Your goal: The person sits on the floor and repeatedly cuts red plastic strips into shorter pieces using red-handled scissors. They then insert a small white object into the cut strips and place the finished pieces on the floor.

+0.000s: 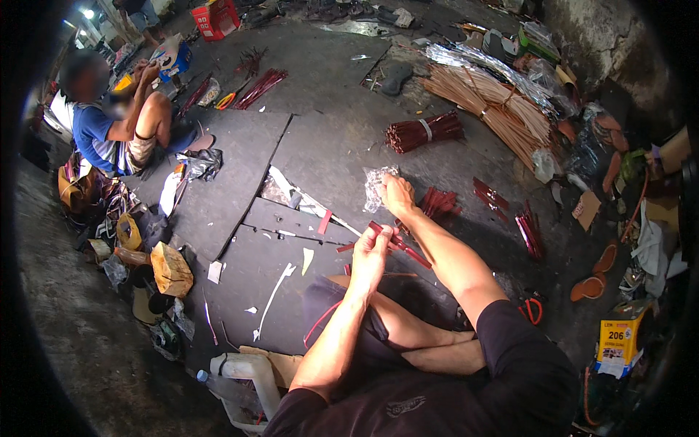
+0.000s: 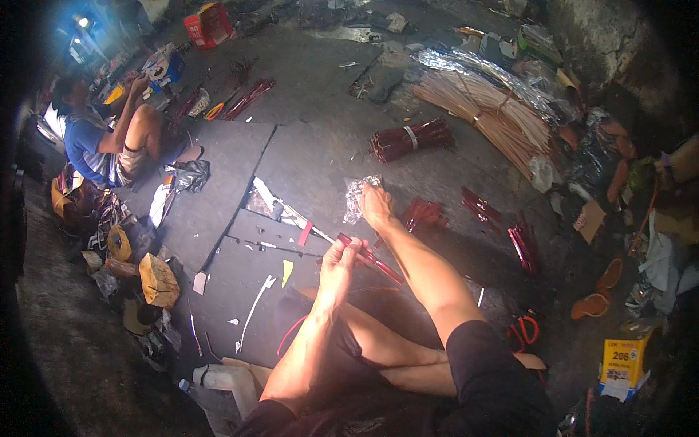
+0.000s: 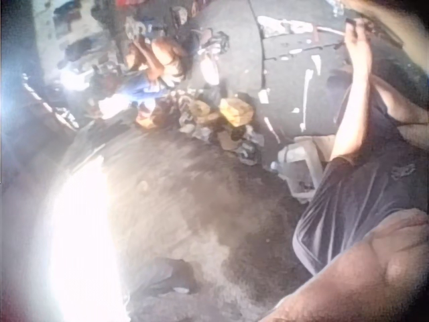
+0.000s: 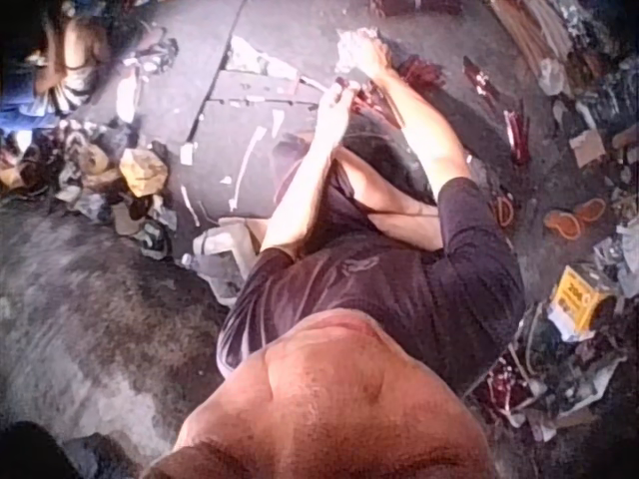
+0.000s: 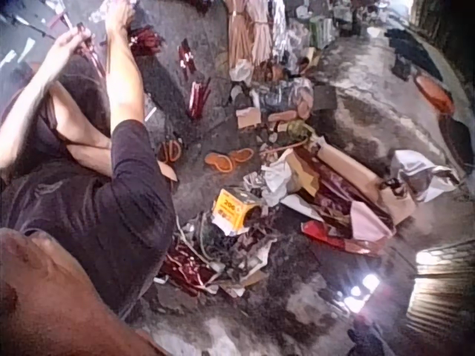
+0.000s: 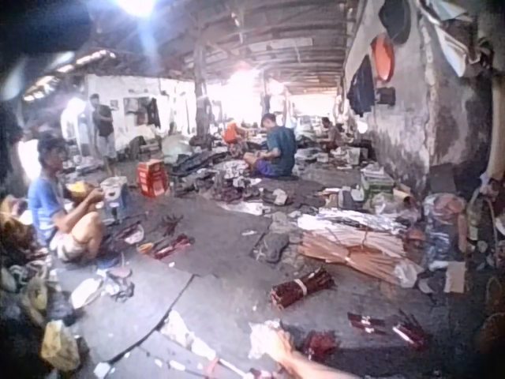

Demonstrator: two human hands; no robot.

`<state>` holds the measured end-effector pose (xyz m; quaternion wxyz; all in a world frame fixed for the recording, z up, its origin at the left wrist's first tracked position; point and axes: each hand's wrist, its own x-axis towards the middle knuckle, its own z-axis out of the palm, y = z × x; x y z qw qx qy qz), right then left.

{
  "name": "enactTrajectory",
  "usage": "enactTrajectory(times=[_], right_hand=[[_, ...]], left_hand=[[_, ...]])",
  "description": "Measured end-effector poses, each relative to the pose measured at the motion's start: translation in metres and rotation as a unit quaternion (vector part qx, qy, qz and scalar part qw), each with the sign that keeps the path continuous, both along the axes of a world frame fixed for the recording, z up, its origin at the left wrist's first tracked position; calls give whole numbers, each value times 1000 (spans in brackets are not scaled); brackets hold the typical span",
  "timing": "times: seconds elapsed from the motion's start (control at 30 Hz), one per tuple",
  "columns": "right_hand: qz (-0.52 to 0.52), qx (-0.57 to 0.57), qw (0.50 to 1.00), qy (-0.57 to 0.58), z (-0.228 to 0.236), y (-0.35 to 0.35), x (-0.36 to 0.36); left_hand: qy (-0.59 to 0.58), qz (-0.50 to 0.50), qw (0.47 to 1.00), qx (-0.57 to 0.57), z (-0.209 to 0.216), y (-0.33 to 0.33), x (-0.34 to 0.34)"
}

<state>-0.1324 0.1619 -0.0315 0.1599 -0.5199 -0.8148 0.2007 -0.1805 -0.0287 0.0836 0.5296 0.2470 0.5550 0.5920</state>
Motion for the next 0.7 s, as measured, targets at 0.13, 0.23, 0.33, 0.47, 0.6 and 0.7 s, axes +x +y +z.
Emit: enactTrajectory(times=[0.13, 0.23, 0.33, 0.47, 0.6, 0.7], right_hand=[[35, 103, 991, 77, 10, 2, 7], [47, 147, 983, 99, 20, 3, 13], [28, 3, 979, 203, 32, 2, 31], [-5, -231, 893, 386, 86, -41, 76], [-17, -188, 867, 461, 170, -120, 147], [-65, -146, 885, 437, 195, -167, 189]], left_hand=[[-6, 24, 999, 19, 3, 1, 4], [-1, 40, 999, 14, -5, 1, 0], [-46, 62, 997, 11, -5, 2, -3], [-104, 49, 993, 21, 9, -1, 2], [-127, -32, 991, -10, 68, -1, 51], [-161, -117, 979, 42, 77, -8, 91]])
